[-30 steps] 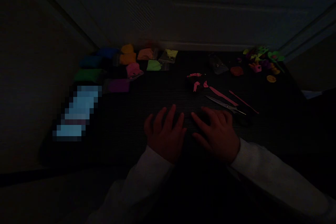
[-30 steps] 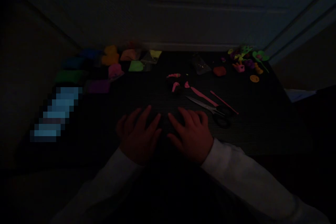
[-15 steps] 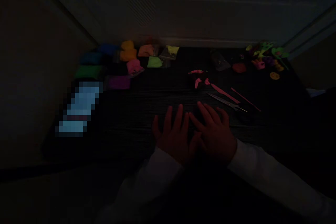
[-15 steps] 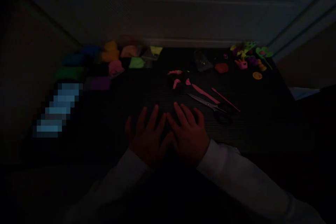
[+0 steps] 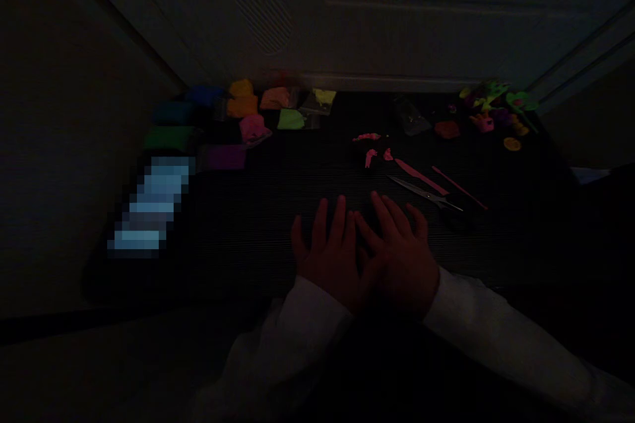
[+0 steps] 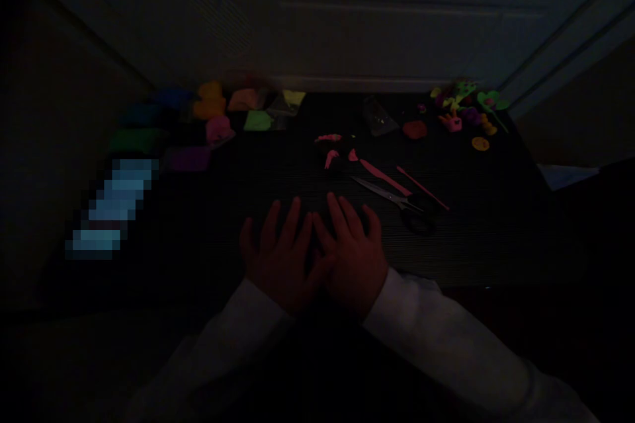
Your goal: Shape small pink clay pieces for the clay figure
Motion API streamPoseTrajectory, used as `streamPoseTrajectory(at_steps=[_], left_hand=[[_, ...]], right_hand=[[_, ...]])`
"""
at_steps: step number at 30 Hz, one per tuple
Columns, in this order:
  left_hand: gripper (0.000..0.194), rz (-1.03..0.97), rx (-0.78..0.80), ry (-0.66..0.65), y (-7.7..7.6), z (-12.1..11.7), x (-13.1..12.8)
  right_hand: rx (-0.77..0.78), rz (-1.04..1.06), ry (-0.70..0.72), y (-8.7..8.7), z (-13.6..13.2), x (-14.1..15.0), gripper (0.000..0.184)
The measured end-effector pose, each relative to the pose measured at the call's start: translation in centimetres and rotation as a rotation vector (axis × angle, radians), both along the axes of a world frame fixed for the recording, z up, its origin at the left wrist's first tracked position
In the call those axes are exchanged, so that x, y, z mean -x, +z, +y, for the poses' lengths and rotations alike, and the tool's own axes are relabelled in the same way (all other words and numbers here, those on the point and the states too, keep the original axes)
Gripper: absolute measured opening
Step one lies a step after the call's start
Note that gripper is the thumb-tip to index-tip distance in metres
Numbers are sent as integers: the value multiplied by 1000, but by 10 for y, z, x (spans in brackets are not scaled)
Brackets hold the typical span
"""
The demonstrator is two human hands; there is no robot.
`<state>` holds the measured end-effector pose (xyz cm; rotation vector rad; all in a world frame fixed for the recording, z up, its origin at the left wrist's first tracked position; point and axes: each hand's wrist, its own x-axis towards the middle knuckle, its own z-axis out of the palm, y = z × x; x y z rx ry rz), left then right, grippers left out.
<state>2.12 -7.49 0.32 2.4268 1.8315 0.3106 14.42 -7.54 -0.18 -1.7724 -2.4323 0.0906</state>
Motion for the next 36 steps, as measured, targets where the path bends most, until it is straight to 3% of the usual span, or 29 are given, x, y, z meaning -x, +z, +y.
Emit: streamPoseTrajectory(at_steps=[15, 36], left_hand=[[64, -24, -35, 20, 1, 2, 13], [64, 8, 37, -4, 3, 2, 8]], right_hand=[[13, -14, -36, 4, 1, -13, 49], [23, -22, -10, 1, -4, -9, 48]])
